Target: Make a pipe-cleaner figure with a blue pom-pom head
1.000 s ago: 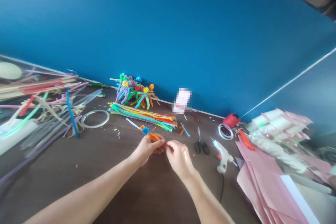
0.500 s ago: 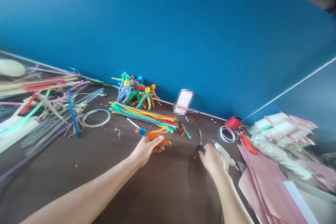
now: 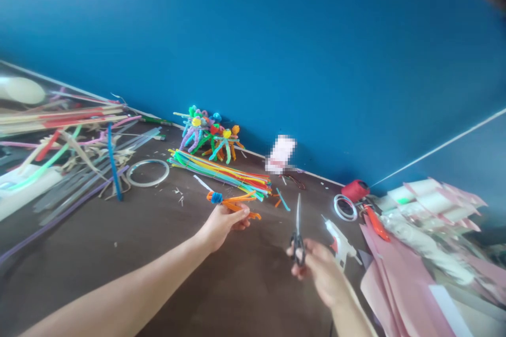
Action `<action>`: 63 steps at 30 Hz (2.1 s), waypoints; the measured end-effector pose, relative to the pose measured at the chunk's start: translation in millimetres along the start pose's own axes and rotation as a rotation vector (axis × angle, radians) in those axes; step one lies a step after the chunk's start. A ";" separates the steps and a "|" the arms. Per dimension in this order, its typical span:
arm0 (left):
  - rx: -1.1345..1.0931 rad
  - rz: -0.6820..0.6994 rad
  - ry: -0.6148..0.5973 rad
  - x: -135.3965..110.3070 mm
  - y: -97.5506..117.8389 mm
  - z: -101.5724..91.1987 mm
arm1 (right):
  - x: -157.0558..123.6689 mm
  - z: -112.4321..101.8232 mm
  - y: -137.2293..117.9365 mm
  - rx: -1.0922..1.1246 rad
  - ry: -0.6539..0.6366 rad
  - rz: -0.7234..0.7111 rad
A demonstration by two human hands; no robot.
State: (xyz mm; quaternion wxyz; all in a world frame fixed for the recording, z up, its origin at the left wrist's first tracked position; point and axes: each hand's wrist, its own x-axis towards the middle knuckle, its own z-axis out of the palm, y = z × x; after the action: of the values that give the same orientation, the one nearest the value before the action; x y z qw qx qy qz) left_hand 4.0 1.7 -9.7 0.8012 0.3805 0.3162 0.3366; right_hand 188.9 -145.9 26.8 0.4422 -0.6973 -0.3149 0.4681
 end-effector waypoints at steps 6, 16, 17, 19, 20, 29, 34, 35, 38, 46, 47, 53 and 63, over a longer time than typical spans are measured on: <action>-0.049 -0.001 0.013 -0.7 1.0 0.6 | -27.5 70.2 25.6 0.465 -0.123 -0.001; 0.033 0.038 0.008 -0.7 -1.7 3.1 | -22.8 85.7 7.2 0.034 -0.104 -0.070; 0.046 0.053 -0.010 -0.6 -2.3 2.9 | -21.0 86.6 4.7 0.026 -0.096 -0.069; 0.081 0.082 -0.038 -0.8 -3.6 2.3 | -17.2 89.1 1.4 0.043 -0.092 -0.056; 0.101 0.092 -0.046 -0.9 -4.3 1.9 | -15.3 90.6 0.7 0.060 -0.093 -0.048; 0.217 0.130 -0.066 -1.2 -9.4 -0.9 | -7.3 105.5 6.2 0.220 -0.074 -0.063; 0.185 0.102 -0.049 -4.9 -5.1 1.4 | -6.3 109.0 6.0 0.253 -0.066 -0.053; 0.179 0.095 -0.045 -5.6 -4.1 1.7 | -6.1 109.5 6.1 0.259 -0.063 -0.052; 0.169 0.078 -0.043 -6.6 -2.5 2.0 | -5.2 110.2 7.3 0.263 -0.061 -0.062; 0.134 0.055 -0.063 -6.0 -0.4 2.3 | -5.8 112.0 6.3 0.264 -0.045 -0.044; 0.129 0.046 -0.066 -6.3 0.7 2.7 | -6.2 113.0 5.8 0.268 -0.040 -0.041; 0.146 0.001 -0.075 -8.9 5.9 4.8 | -8.7 121.2 7.8 0.337 0.008 0.002; 0.210 -0.018 -0.099 -9.2 7.7 4.6 | -11.8 130.3 9.2 0.439 0.072 -0.001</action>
State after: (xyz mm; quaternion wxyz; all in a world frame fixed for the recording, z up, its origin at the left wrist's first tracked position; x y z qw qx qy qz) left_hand -0.1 -3.6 1.3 0.7746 0.4756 0.3130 0.2753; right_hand 63.5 -117.8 0.5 0.5945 -0.6003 -0.1898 0.5002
